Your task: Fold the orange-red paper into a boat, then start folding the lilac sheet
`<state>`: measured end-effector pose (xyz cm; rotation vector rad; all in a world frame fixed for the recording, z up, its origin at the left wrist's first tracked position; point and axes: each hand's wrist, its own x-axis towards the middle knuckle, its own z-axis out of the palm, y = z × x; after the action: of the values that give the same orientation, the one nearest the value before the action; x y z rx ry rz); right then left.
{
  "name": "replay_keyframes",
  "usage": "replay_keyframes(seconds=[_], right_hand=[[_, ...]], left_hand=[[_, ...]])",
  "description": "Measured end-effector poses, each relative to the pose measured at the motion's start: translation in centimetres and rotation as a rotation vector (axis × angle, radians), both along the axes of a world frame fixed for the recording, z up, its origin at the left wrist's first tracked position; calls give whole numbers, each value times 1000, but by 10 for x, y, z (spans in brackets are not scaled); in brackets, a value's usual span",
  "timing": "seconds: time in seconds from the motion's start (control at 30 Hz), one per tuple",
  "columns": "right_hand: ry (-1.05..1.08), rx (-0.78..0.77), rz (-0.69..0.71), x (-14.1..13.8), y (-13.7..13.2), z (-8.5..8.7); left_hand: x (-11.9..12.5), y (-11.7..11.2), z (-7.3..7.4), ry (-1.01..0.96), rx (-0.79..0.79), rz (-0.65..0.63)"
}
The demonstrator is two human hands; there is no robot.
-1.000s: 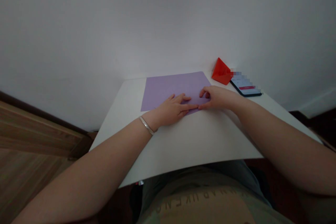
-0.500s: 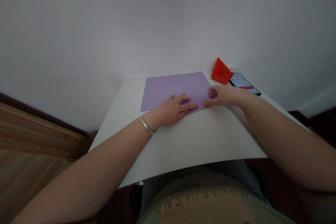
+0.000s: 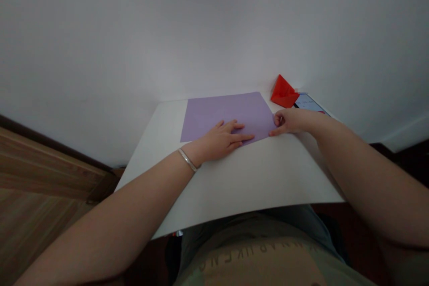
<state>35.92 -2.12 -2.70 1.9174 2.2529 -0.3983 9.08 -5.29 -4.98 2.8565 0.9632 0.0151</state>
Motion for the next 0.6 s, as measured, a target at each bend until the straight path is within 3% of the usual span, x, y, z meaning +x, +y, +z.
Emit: replay_keyframes(seconds=[0.37, 0.53, 0.6], right_hand=[[183, -35, 112, 19, 5, -3], [271, 268, 422, -11, -15, 7], [261, 287, 582, -26, -23, 9]], left_hand=[[-5, -1, -3, -26, 37, -48], [-1, -6, -5, -96, 136, -21], [2, -7, -5, -129, 180, -6]])
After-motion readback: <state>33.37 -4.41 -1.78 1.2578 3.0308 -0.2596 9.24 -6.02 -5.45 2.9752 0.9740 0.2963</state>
